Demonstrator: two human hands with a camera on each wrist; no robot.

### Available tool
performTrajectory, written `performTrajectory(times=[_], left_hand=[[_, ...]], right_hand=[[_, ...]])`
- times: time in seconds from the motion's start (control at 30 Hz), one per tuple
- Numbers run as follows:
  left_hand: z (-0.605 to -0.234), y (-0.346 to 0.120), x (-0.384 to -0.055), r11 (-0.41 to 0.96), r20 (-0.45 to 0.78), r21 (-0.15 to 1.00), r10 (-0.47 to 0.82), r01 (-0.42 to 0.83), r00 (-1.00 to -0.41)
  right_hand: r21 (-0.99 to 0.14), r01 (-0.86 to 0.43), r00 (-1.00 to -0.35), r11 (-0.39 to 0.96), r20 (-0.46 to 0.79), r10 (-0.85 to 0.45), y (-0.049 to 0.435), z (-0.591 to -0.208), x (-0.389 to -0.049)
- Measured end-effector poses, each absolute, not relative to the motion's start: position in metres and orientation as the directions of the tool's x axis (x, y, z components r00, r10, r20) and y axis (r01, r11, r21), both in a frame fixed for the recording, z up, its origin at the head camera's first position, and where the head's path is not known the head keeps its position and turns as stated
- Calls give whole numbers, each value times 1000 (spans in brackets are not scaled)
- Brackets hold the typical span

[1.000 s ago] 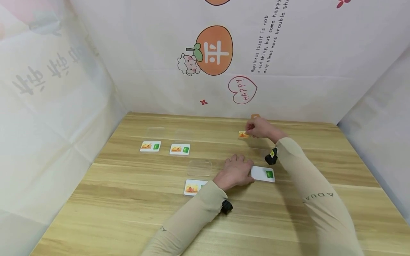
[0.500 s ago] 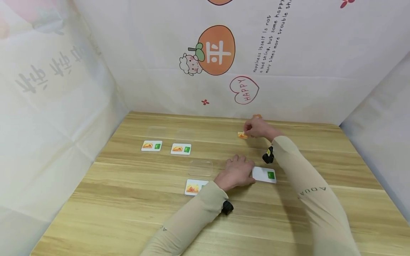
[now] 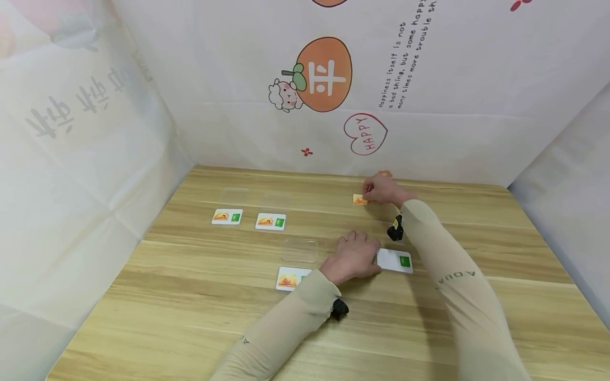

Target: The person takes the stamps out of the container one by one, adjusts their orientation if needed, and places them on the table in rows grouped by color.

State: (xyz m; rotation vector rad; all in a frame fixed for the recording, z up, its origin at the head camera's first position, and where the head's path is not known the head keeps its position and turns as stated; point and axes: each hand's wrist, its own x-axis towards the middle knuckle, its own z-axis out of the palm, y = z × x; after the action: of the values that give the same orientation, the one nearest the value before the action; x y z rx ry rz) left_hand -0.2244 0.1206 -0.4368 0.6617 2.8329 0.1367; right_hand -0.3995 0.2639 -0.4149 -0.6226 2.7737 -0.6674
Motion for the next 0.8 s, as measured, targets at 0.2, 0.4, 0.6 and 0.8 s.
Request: performTrajectory(times=[0.2,0.4,0.6,0.8], left_hand=[[-437,121,-224,895,-203,151,444,420,-873],[-436,122,-223,896,-203,143,442,420,-874],[-436,123,-224,898,-204,132,438,419,-875],[-437,122,-225,900,-202,132,435,416,-877]], right_hand=[[-433,-370,-890,822,-89,-447,262,-418,-402],[-450,-333,-901,828,-106,-420,260,-421,-404],[-465,-307,-907,830,-122,-404,258,-422,-404],[-495,-266,-911,827,-152,-383,257,-426,-409]])
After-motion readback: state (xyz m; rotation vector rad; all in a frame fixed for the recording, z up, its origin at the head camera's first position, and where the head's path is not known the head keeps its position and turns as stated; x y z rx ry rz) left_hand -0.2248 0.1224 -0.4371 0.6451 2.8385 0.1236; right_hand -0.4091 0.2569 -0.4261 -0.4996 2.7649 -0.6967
